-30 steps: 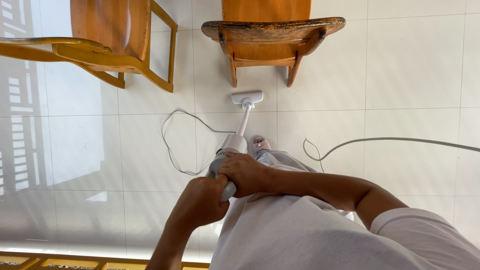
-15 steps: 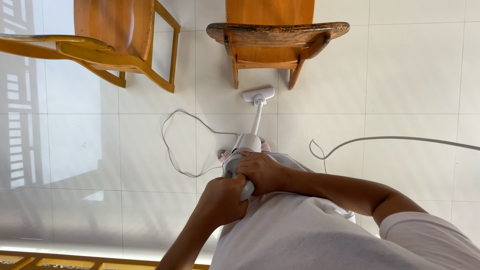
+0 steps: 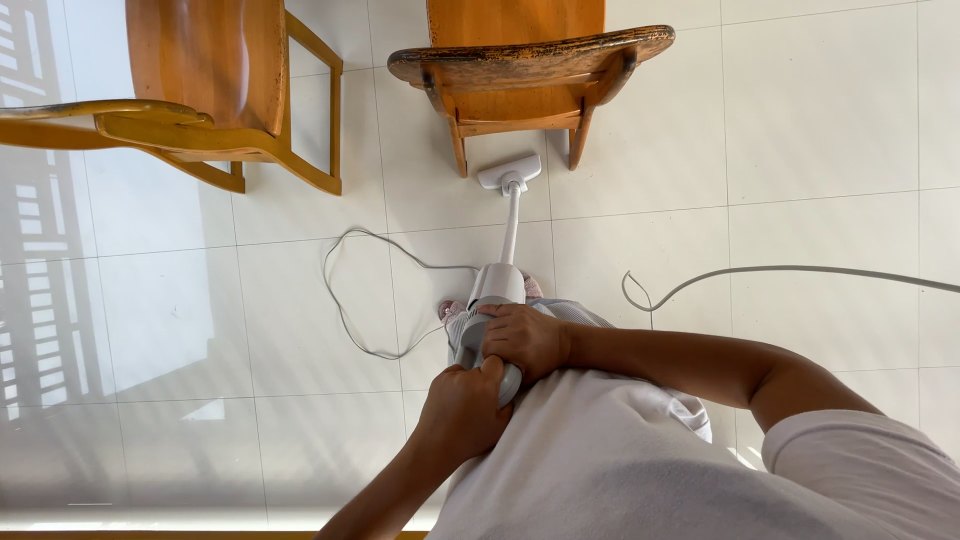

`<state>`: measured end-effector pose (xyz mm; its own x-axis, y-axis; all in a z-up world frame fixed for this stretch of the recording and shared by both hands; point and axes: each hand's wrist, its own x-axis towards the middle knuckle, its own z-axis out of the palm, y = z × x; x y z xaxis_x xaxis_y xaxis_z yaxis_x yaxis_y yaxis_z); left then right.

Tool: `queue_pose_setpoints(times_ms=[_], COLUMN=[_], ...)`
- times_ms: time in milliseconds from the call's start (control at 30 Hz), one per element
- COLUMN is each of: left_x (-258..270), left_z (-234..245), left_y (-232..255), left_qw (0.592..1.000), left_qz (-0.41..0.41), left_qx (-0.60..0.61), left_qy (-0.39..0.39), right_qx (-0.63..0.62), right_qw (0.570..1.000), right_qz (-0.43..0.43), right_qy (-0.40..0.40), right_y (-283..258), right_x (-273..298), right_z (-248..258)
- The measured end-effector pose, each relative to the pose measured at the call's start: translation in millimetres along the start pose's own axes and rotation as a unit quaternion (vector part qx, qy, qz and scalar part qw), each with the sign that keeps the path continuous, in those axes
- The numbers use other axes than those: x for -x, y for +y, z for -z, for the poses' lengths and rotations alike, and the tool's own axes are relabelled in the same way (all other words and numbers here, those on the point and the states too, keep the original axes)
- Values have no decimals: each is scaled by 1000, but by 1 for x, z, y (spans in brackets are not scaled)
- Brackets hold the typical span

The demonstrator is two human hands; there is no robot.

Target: The person uses a corded stick vacuum to clean a tiled floor in a dining area. They move the vacuum head back and forth between wooden chairs and along the base of a dark cabinet, maintaining continuous contact with the floor.

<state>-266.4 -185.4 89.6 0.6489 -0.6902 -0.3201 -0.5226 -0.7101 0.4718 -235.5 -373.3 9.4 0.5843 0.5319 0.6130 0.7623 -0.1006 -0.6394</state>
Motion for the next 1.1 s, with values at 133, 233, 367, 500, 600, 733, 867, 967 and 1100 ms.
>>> queue_pose_setpoints(times_ms=[133, 233, 367, 500, 600, 733, 867, 967, 1100], left_x=[-11, -17, -28, -49, -76, -117, -136, -111, -45], left_z=[3, -13, -30, -54, -57, -102, -128, -97, -30], left_y=[2, -7, -11, -21, -30, -54, -63, -48, -26], left_qw=[1000, 994, 998, 997, 995, 995, 994, 990, 974], left_qz=[-6, -27, -14, 12, 74, 55, 61, 62, 59], left_qx=[10, -55, -38, -58, -57, -65, -76, -79, -86], left_qy=[25, 92, 52, 49, -43, -49, -55, -98, -204], right_qx=[2, 64, 71, 77, 69, 114, 128, 172, 77], right_qw=[1000, 993, 994, 996, 998, 983, 959, 955, 987], right_qz=[22, 56, 51, 28, 2, -106, -200, -181, -70], right_qy=[15, 86, 68, 33, 13, -94, -156, -158, -122], right_y=[14, 25, 43, 69, 92, 128, 149, 117, 70], right_x=[5, 9, 27, 46, 53, 87, 112, 95, 58], right_z=[-1, -7, -12, -22, -20, -28, -40, -39, -61])
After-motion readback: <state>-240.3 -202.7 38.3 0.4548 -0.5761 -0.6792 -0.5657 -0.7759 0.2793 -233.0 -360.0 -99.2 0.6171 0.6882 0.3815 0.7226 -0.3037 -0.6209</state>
